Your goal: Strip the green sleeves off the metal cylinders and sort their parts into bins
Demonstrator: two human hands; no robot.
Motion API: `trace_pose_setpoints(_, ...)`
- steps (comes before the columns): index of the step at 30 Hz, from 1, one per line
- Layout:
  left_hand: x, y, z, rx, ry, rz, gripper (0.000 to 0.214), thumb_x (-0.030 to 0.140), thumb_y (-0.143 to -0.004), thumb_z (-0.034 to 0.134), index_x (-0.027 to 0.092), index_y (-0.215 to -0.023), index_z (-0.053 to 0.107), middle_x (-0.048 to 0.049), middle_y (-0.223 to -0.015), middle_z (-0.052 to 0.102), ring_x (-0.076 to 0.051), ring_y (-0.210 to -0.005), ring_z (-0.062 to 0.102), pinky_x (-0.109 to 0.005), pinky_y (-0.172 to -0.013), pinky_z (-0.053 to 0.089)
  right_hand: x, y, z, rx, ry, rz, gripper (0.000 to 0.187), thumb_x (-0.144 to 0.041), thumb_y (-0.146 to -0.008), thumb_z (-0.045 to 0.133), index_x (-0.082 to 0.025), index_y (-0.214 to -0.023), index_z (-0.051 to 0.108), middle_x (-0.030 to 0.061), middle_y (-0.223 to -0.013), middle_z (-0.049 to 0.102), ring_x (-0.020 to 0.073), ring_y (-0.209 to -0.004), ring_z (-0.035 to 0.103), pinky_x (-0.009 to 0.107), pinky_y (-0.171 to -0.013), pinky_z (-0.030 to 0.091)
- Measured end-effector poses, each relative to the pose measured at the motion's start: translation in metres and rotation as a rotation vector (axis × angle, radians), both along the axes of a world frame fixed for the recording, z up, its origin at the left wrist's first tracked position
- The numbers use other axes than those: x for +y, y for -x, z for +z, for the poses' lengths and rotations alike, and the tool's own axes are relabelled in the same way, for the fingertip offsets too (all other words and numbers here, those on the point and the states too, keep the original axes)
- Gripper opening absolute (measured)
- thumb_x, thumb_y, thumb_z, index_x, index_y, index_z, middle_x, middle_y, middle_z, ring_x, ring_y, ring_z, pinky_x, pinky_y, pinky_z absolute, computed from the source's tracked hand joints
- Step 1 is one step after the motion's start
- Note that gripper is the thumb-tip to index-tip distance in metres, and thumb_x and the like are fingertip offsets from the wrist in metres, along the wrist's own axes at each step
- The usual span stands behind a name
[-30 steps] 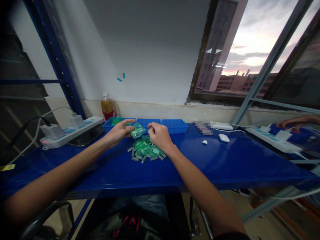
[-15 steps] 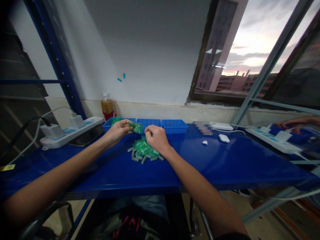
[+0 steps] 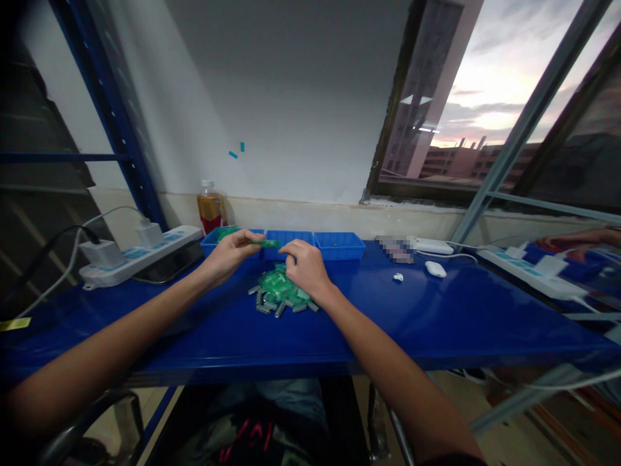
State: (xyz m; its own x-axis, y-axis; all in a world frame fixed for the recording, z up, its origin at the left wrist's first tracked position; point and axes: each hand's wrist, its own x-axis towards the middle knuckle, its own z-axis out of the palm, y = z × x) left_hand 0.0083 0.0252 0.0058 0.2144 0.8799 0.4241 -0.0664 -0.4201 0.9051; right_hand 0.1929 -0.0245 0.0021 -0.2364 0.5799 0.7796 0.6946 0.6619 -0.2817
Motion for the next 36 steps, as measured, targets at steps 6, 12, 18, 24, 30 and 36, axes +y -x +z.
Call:
trace_pose_setpoints(6, 0.008, 0.004, -0.006, 0.117, -0.235, 0.202, 0.007, 0.019, -0.066, 0.062, 0.017, -0.068, 0.056, -0.0029, -0.088, 0.058, -0.019, -0.094, 0.055, -0.034, -0.090, 0.039, 0.000, 0.000, 0.000, 0.039, 0.062, 0.050, 0.031, -0.003, -0.069, 0.046, -0.017, -0.077, 0.073, 0.0049, -0.084, 0.071, 0.0157, -0.081, 0.064, 0.026, -0.080, 0.048)
trace_pose_setpoints(12, -0.003, -0.003, -0.008, 0.220, -0.451, 0.213, 0.007, 0.017, -0.074, 0.055, 0.016, -0.067, 0.055, -0.0061, -0.096, 0.048, -0.021, -0.101, 0.050, -0.030, -0.074, 0.046, 0.008, -0.001, -0.005, 0.239, 0.334, 0.119, 0.031, -0.006, -0.065, 0.043, -0.017, -0.068, 0.071, 0.0023, -0.074, 0.070, 0.0138, -0.067, 0.062, 0.025, -0.068, 0.048)
trace_pose_setpoints(18, -0.011, -0.003, -0.008, 0.429, -0.655, 0.266, 0.018, -0.001, -0.068, 0.048, 0.015, -0.067, 0.054, -0.0066, -0.104, 0.043, -0.019, -0.099, 0.048, -0.036, -0.085, 0.044, 0.010, 0.002, -0.005, 0.655, 0.802, 0.437, 0.016, -0.020, -0.065, 0.052, -0.014, -0.066, 0.067, 0.0025, -0.062, 0.067, 0.0133, -0.060, 0.060, 0.024, -0.062, 0.045)
trace_pose_setpoints(24, -0.013, 0.000, -0.007, 0.528, -0.741, 0.235, 0.022, -0.006, -0.066, 0.044, 0.015, -0.066, 0.052, -0.0065, -0.107, 0.042, -0.016, -0.089, 0.050, -0.036, -0.085, 0.044, 0.006, 0.007, -0.003, 0.769, 0.855, 0.487, 0.029, -0.043, -0.067, 0.064, -0.015, -0.071, 0.065, 0.0028, -0.062, 0.064, 0.0151, -0.062, 0.061, 0.026, -0.063, 0.045)
trace_pose_setpoints(30, -0.006, -0.001, -0.007, 0.568, -0.609, 0.190, 0.019, 0.007, -0.077, 0.047, 0.016, -0.083, 0.063, -0.0091, -0.114, 0.043, -0.018, -0.094, 0.051, -0.036, -0.085, 0.045, 0.012, 0.002, -0.007, 0.617, 0.508, 0.091, 0.027, -0.041, -0.075, 0.057, -0.016, -0.064, 0.061, -0.0011, -0.058, 0.053, 0.0124, -0.056, 0.051, 0.025, -0.057, 0.040)
trace_pose_setpoints(36, 0.001, 0.001, -0.006, 0.398, 0.057, -0.172, 0.049, 0.058, -0.081, 0.045, 0.015, -0.088, 0.066, -0.0089, -0.083, 0.063, -0.021, -0.082, 0.058, -0.033, -0.072, 0.046, 0.005, -0.006, -0.003, 0.149, 0.046, -0.094, 0.026, -0.029, -0.085, 0.050, -0.017, -0.077, 0.072, -0.0019, -0.055, 0.044, 0.0105, -0.054, 0.042, 0.025, -0.056, 0.031)
